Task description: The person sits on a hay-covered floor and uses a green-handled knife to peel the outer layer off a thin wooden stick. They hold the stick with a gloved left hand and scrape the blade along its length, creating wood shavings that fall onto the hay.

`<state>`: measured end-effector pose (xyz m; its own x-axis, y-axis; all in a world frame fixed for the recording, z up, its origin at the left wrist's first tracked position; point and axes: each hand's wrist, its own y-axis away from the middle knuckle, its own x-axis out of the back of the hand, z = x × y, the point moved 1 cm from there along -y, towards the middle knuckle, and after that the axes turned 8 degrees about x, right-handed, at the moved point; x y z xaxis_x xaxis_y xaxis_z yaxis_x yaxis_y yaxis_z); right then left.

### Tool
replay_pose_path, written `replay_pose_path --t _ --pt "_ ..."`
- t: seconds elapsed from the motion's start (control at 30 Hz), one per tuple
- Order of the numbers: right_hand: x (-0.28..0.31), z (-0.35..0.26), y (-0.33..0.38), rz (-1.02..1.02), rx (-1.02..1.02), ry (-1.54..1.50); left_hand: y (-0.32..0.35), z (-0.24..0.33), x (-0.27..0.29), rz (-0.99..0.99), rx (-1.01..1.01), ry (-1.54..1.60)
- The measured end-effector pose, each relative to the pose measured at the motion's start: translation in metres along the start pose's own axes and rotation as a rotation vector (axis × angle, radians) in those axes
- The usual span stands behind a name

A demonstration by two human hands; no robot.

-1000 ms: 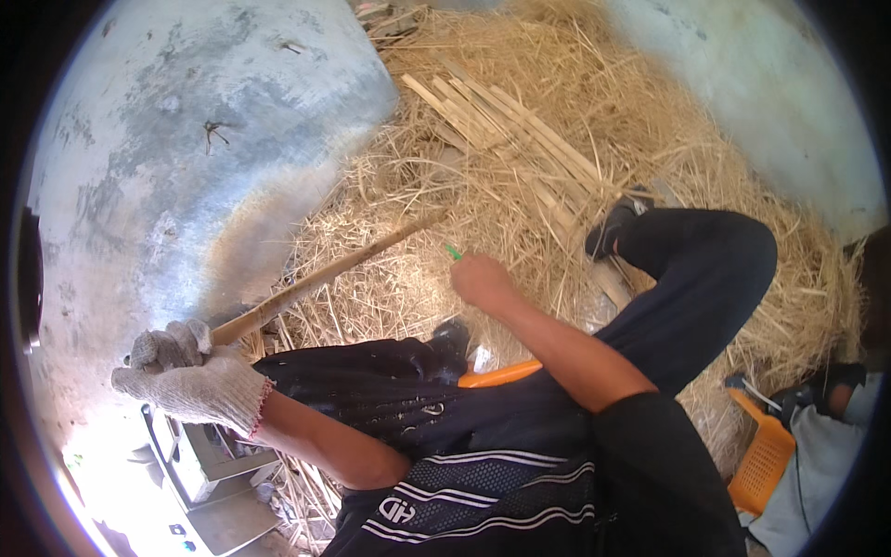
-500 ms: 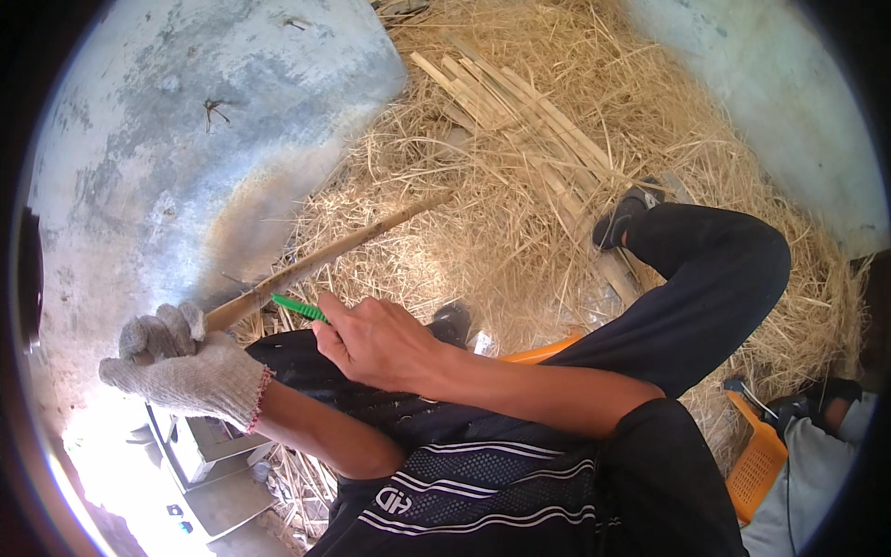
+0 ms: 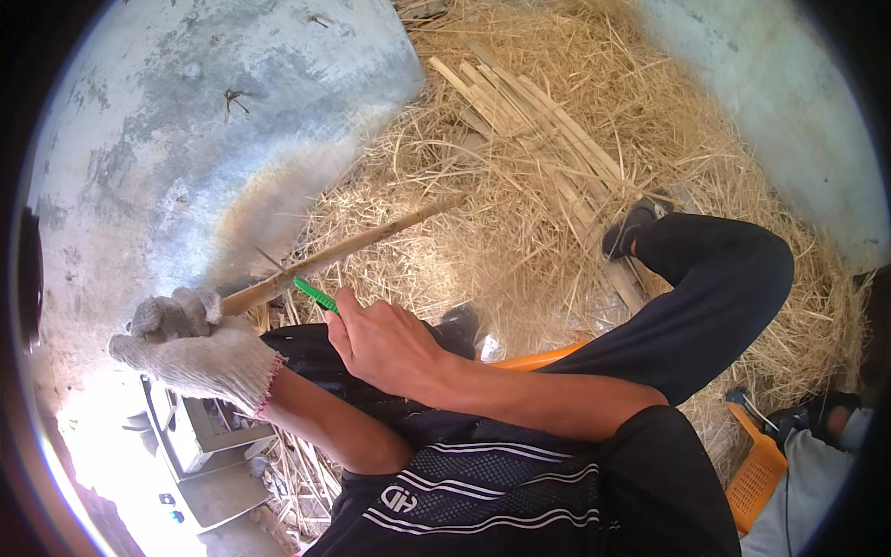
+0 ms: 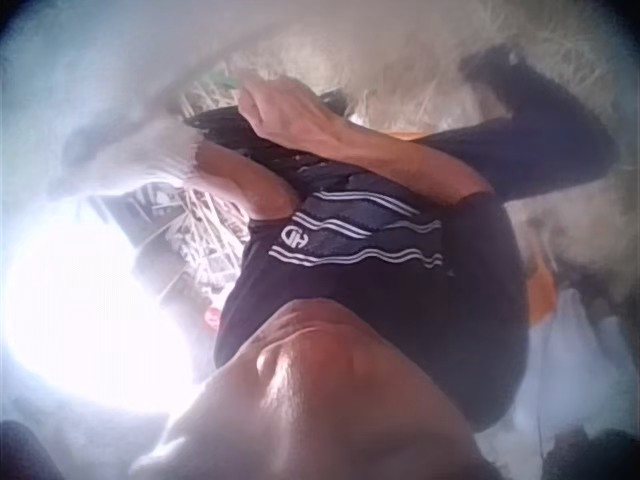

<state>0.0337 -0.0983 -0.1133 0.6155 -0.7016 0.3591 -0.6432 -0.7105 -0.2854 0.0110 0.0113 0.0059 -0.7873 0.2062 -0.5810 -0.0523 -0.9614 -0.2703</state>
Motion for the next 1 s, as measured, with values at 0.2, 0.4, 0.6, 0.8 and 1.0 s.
replay_pose_path --t 0.2,0.4,0.6,0.8,1.0 --pt "0.001 0.037 -0.001 -0.001 -0.094 0.147 0.005 -0.002 -0.003 0.011 -0.024 -0.062" --pt "0.007 0.007 0.002 -0.08 -0.035 0.108 0.003 0.0 0.002 -0.043 -0.017 -0.012" --pt "0.013 0.053 -0.008 -0.039 -0.106 0.15 -0.003 -0.003 0.001 -0.088 -0.022 -0.013" --pt "0.01 0.039 -0.001 -0.046 -0.106 0.163 0.012 0.0 -0.007 -0.057 -0.027 -0.063" --pt "0.031 0.066 -0.013 -0.157 -0.202 0.237 0.006 0.001 0.0 -0.123 -0.039 -0.076"
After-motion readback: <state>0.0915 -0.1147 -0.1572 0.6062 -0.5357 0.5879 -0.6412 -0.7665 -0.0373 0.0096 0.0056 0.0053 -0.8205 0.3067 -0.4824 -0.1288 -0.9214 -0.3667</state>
